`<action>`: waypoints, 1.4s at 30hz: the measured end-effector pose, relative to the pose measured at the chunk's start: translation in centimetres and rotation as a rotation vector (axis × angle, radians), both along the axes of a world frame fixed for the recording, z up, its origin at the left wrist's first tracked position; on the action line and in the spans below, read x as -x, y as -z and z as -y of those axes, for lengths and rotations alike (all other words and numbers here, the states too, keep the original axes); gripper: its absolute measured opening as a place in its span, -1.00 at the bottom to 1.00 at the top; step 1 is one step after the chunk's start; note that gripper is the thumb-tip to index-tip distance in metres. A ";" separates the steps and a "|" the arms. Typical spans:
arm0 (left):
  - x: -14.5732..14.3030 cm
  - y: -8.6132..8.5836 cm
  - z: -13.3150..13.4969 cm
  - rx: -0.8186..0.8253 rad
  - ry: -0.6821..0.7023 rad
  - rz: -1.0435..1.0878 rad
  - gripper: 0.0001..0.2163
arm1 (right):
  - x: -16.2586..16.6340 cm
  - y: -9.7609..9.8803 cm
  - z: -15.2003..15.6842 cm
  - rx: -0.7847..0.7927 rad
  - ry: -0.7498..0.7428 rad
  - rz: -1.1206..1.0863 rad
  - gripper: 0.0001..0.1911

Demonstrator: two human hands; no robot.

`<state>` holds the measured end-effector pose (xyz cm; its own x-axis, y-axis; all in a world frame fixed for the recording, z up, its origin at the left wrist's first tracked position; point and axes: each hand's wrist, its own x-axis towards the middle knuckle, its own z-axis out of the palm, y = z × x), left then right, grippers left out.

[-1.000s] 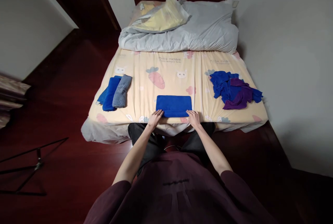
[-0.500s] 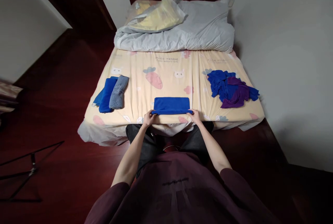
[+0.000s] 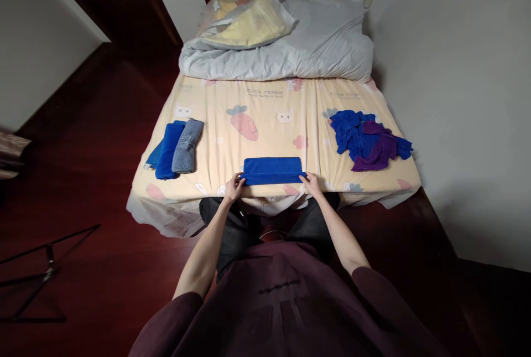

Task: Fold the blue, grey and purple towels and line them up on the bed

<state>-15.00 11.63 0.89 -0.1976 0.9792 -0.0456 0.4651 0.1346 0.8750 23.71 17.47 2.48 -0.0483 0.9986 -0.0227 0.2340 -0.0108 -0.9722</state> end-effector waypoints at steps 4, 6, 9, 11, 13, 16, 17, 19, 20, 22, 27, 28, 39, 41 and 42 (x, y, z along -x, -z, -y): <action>-0.1 -0.4 0.0 -0.015 0.034 -0.022 -0.48 | 0.4 -0.4 0.0 -0.021 0.035 0.044 -0.37; -0.1 -0.4 -0.1 -0.021 0.039 -0.026 -0.47 | 0.5 -0.6 -0.1 -0.031 0.026 0.062 -0.35; -0.2 -0.5 0.0 -0.021 0.039 -0.041 -0.48 | 0.7 -0.6 -0.1 -0.032 0.026 0.068 -0.36; -0.3 -0.6 0.0 -0.017 0.036 -0.053 -0.50 | 0.8 -0.5 0.0 -0.027 0.030 0.073 -0.37; -0.5 -0.8 0.0 -0.010 0.035 -0.061 -0.53 | 0.8 -0.2 0.1 -0.024 0.028 0.066 -0.39; -0.5 -1.2 -0.1 0.001 0.026 -0.079 -0.57 | 0.6 0.1 0.2 -0.003 0.024 0.051 -0.41; -0.5 -1.3 -0.1 0.002 0.024 -0.086 -0.58 | 0.5 0.2 0.2 0.003 0.024 0.052 -0.42; -0.4 -1.4 -0.1 -0.001 0.021 -0.097 -0.59 | 0.3 0.3 0.3 0.000 0.021 0.058 -0.44; -0.3 -1.4 -0.1 -0.004 0.020 -0.101 -0.60 | 0.2 0.3 0.3 -0.008 0.020 0.060 -0.45; -0.3 -1.4 0.0 -0.007 0.010 -0.108 -0.60 | 0.1 0.3 0.3 -0.023 0.015 0.060 -0.46; -0.3 -1.5 0.1 0.002 -0.011 -0.102 -0.60 | 0.0 -0.2 0.5 -0.016 0.014 0.056 -0.47; -0.3 -1.6 0.1 0.004 -0.012 -0.099 -0.60 | 0.1 -0.3 0.5 -0.013 0.015 0.057 -0.48; -0.2 -2.1 -0.1 0.069 -0.048 -0.179 -0.67 | 0.2 -0.1 0.2 0.009 0.015 0.115 -0.43; -0.1 -2.0 -0.2 0.091 -0.040 -0.194 -0.67 | 0.1 0.3 0.2 0.008 0.015 0.129 -0.42; -0.1 -2.0 -0.2 0.102 -0.037 -0.201 -0.67 | 0.1 0.5 0.2 0.007 0.014 0.134 -0.41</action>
<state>-14.94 11.83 2.86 -0.2484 0.9634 -0.1004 0.6219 0.2381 0.7460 23.63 17.30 2.00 -0.0305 0.9989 -0.0345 0.3613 -0.0212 -0.9322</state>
